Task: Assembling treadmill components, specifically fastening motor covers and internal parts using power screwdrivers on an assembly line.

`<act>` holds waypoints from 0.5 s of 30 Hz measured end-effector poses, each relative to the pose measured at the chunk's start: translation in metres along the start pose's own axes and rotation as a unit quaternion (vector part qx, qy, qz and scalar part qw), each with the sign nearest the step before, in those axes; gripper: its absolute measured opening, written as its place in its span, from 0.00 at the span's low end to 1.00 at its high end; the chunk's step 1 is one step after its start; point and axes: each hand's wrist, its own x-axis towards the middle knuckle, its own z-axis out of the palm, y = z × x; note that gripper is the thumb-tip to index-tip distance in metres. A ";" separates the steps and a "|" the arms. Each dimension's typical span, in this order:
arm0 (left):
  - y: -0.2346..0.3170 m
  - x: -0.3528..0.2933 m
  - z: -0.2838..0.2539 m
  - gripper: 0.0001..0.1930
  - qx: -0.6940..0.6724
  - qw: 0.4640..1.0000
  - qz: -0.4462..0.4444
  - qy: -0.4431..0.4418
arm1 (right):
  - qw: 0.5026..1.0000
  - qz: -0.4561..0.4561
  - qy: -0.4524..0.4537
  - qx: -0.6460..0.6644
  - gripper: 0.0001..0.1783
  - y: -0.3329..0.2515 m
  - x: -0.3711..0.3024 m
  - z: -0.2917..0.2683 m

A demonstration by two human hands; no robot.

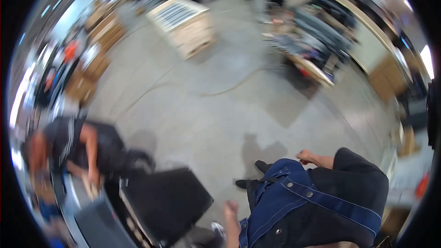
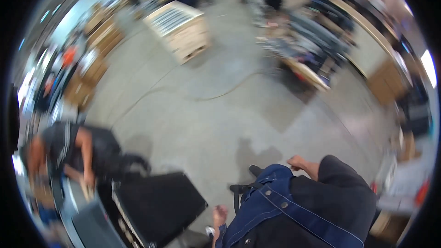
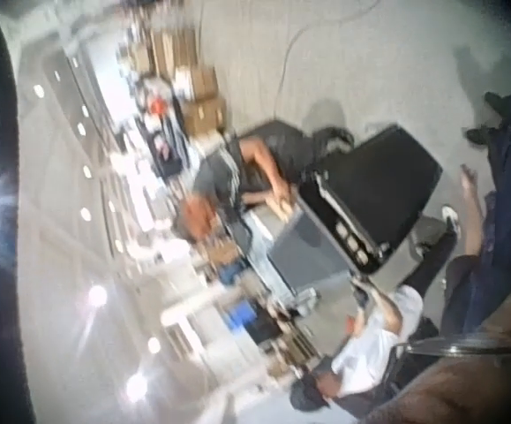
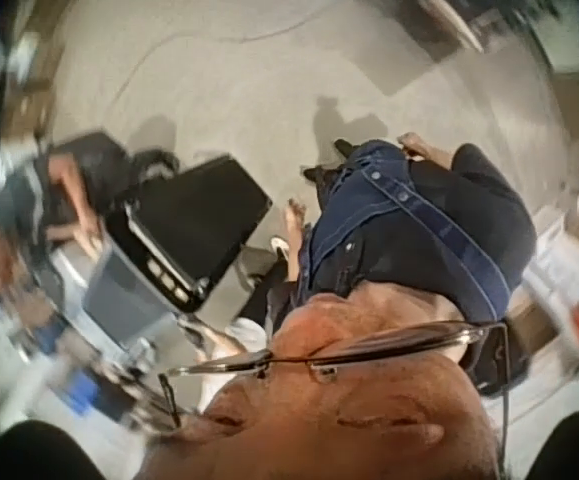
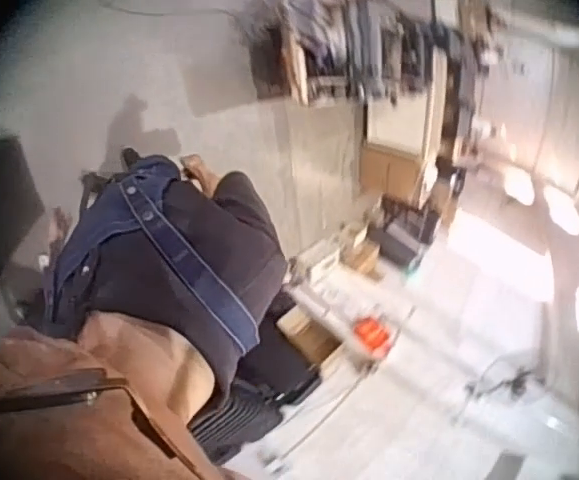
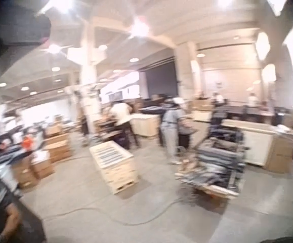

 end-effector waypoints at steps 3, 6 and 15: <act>-0.042 0.017 0.194 0.22 0.248 0.967 -0.061 -0.015 | 0.994 -0.077 0.042 0.069 0.25 0.064 -0.006 0.012; -0.057 -0.102 0.478 0.11 0.300 0.902 0.158 -0.268 | 0.987 -0.055 0.103 0.108 0.27 0.153 -0.024 -0.049; -0.114 -0.482 0.845 0.06 -0.140 0.416 0.417 -0.796 | 0.894 0.038 0.144 0.423 0.22 0.341 -0.017 -0.227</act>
